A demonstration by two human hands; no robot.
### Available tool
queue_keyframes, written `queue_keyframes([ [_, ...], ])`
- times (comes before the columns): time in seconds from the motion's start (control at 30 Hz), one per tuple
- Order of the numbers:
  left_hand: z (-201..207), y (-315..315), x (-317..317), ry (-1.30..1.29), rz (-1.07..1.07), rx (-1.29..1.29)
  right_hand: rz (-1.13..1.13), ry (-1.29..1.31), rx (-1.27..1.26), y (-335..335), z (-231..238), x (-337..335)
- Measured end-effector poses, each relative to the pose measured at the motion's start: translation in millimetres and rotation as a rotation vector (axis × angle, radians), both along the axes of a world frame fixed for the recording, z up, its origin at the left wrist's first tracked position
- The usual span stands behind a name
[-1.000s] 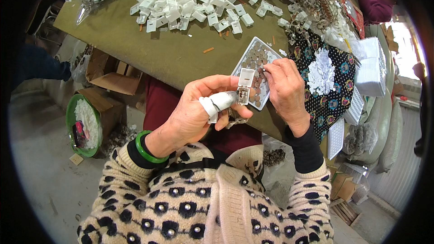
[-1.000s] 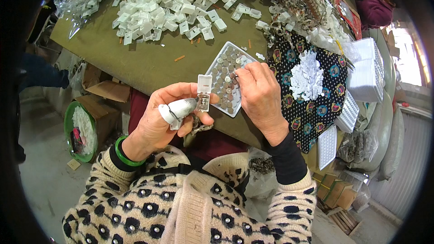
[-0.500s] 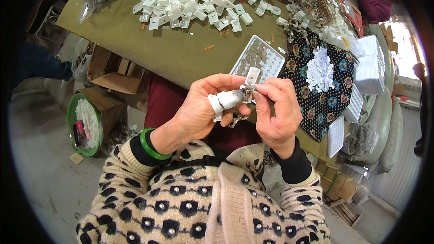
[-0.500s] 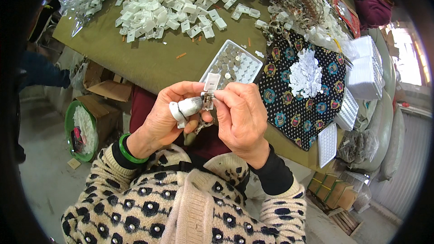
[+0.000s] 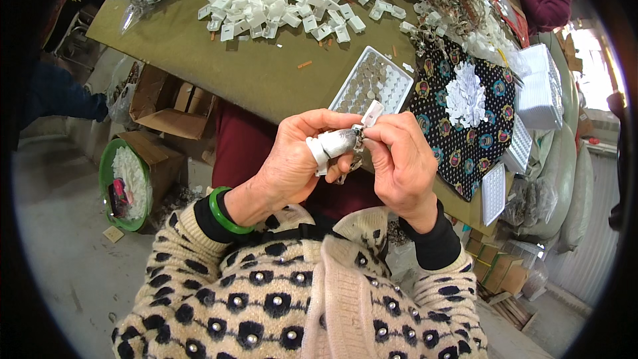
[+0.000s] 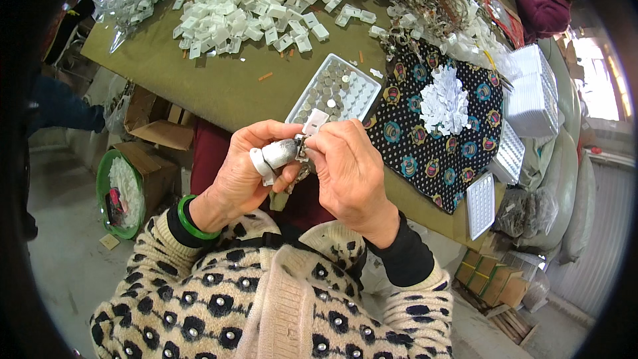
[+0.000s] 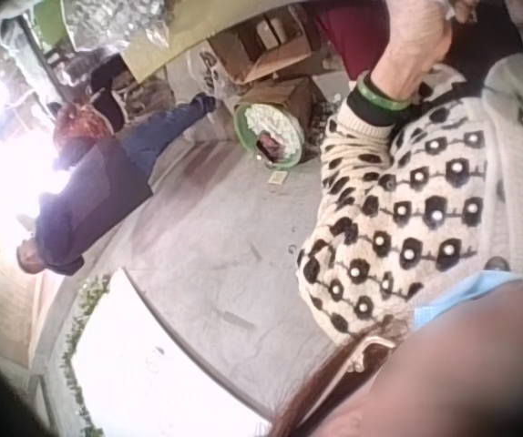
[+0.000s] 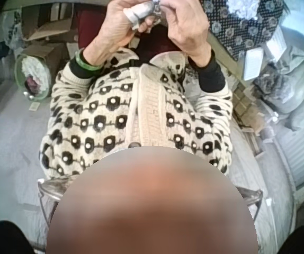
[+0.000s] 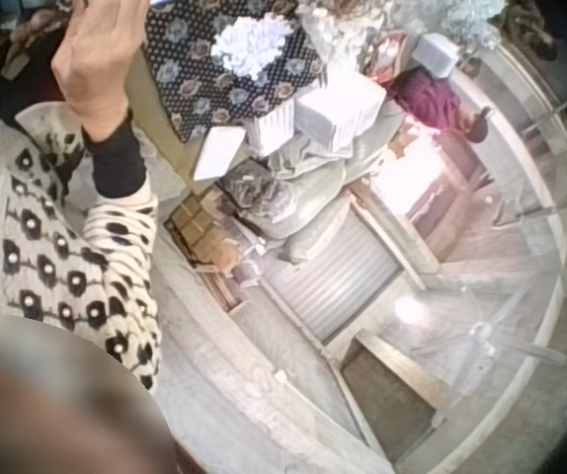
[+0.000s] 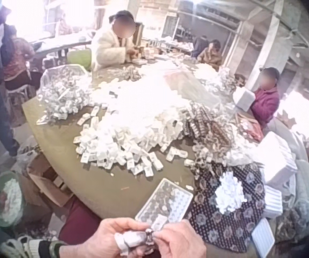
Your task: The person repeatedly picks small white plastic housings and metal contacts from a table, inserts the contacts into the housings, and places the assembled units into a clear plastic tray. The process is repeated continuously with both hands working in coordination.
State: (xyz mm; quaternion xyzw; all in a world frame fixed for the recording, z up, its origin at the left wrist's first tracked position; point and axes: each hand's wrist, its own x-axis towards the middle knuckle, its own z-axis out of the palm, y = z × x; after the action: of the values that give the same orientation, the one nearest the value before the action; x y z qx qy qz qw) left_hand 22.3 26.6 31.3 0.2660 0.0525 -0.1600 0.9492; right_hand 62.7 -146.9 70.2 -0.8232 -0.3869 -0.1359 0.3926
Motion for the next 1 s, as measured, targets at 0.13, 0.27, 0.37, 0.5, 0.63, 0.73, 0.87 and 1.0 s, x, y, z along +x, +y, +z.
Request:
queue_keyframes([
  [0.13, 4, 1, -1, -0.042, -0.003, 0.103, 0.042, 0.788, 0.447, -2, 5, -7],
  [0.27, 7, 2, -4, -0.215, -0.002, 0.218, 0.124, 1.263, 0.818, -2, 5, -11],
  [0.37, 5, 0, -8, -0.200, 0.000, 0.281, 0.055, 1.181, 0.810, 4, 2, -18],
  [0.5, -1, -2, -7, -0.116, -0.012, 0.242, 0.009, 1.046, 0.742, 6, -4, -19],
  [0.63, -5, -5, -6, -0.074, -0.010, 0.122, -0.081, 0.991, 0.645, 3, -8, -15],
  [0.73, -6, -4, -6, -0.066, -0.011, 0.095, -0.123, 0.791, 0.636, 4, -10, -13],
  [0.87, -7, -4, -6, -0.072, -0.024, 0.049, -0.145, 0.647, 0.578, 4, -10, -14],
  [1.0, -8, -6, -6, -0.063, -0.020, 0.037, -0.150, 0.656, 0.534, 2, -7, -14],
])
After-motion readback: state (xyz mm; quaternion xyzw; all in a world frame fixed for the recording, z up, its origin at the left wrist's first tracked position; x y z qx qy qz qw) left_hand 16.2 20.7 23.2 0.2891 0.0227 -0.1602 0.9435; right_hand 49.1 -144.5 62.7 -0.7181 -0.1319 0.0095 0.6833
